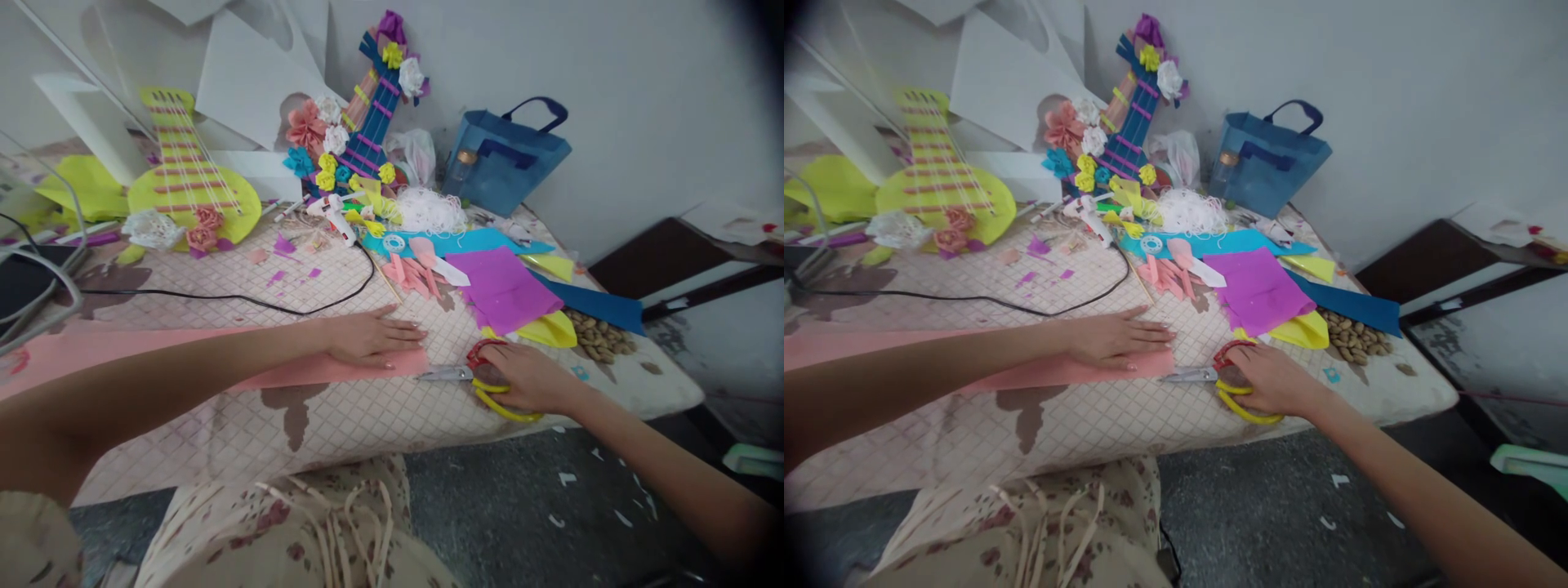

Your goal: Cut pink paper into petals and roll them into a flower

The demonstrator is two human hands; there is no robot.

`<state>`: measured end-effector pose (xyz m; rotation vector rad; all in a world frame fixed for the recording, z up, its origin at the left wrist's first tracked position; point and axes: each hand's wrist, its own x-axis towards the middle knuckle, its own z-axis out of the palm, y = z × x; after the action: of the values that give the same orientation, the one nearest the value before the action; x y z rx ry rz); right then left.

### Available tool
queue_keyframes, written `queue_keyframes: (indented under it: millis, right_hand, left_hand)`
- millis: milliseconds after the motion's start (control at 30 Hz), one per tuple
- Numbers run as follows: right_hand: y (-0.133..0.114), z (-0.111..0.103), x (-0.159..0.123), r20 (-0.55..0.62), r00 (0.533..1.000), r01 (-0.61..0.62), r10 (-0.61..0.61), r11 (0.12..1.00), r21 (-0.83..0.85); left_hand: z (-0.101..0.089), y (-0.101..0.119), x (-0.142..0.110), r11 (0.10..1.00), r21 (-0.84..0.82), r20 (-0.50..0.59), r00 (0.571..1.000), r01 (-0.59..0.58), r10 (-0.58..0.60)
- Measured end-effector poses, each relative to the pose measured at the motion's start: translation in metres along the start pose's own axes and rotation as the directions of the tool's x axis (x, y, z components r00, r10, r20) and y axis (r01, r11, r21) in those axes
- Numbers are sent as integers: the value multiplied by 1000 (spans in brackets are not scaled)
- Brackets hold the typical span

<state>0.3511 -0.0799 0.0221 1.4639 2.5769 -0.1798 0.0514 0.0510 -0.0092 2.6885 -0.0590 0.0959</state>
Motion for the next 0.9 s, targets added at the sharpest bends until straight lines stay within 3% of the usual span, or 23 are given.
queue_keyframes:
  millis: [233,533,700,900]
  right_hand:
    - [1,-1,1,28,1000,13,-12,999,-36]
    - [10,7,-4,-15,999,34,-36,992,-125]
    - [13,5,-5,18,999,38,-36,977,-209]
    - [10,0,-1,-20,993,107,-112,978,-180]
  left_hand:
    - [3,-5,1,995,103,43,999,-12,8]
    - [1,-2,0,996,84,57,998,17,-22]
    - [3,-4,0,996,90,25,1000,-13,11]
    - [0,-4,0,998,59,53,999,4,-7]
